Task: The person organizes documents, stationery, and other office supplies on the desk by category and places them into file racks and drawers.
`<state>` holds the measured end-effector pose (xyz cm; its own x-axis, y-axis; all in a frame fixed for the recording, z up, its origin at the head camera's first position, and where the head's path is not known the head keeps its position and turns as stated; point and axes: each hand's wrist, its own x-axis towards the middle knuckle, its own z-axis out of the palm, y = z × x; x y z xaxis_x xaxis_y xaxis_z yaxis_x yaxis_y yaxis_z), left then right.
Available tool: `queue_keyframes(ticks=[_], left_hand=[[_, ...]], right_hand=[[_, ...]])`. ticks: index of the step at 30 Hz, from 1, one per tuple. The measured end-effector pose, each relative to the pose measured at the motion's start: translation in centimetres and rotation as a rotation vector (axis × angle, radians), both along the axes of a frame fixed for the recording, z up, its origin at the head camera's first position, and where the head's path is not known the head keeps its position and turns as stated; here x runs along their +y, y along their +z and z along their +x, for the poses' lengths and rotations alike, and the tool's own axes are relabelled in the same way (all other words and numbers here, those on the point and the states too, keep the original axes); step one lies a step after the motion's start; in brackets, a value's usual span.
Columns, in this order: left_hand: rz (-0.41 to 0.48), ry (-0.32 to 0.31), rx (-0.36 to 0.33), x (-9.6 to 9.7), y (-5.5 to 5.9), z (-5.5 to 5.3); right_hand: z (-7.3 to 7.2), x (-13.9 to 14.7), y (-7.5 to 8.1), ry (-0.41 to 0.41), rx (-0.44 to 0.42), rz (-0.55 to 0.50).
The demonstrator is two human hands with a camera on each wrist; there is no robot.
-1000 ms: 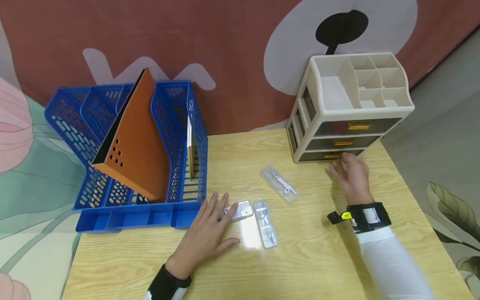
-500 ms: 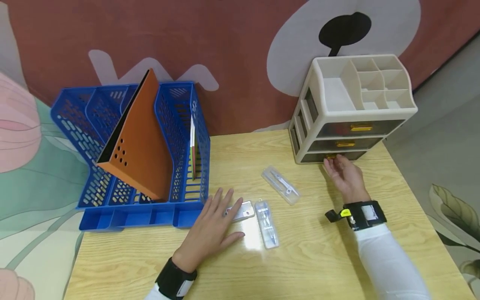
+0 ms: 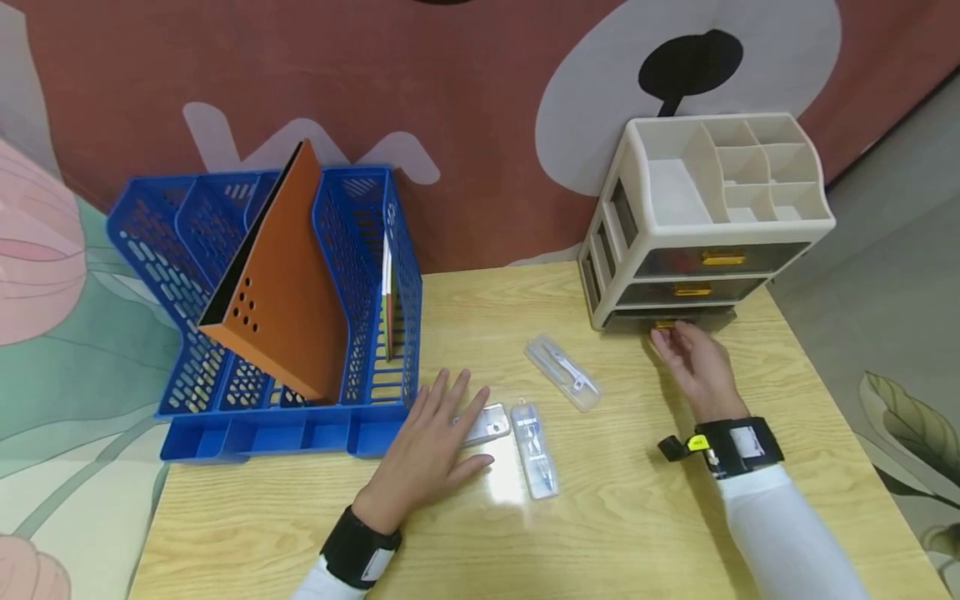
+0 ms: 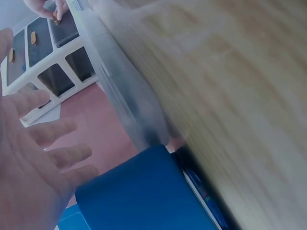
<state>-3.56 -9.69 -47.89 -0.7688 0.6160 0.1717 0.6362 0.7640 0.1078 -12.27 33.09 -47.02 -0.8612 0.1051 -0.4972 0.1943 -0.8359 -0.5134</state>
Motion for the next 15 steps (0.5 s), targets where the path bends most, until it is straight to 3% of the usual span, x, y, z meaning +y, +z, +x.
queue_keyframes(ticks=[15], left_hand=[[0.007, 0.010, -0.019, 0.7, 0.3, 0.0]], right_hand=[[5.7, 0.8, -0.9, 0.099, 0.114, 0.108]])
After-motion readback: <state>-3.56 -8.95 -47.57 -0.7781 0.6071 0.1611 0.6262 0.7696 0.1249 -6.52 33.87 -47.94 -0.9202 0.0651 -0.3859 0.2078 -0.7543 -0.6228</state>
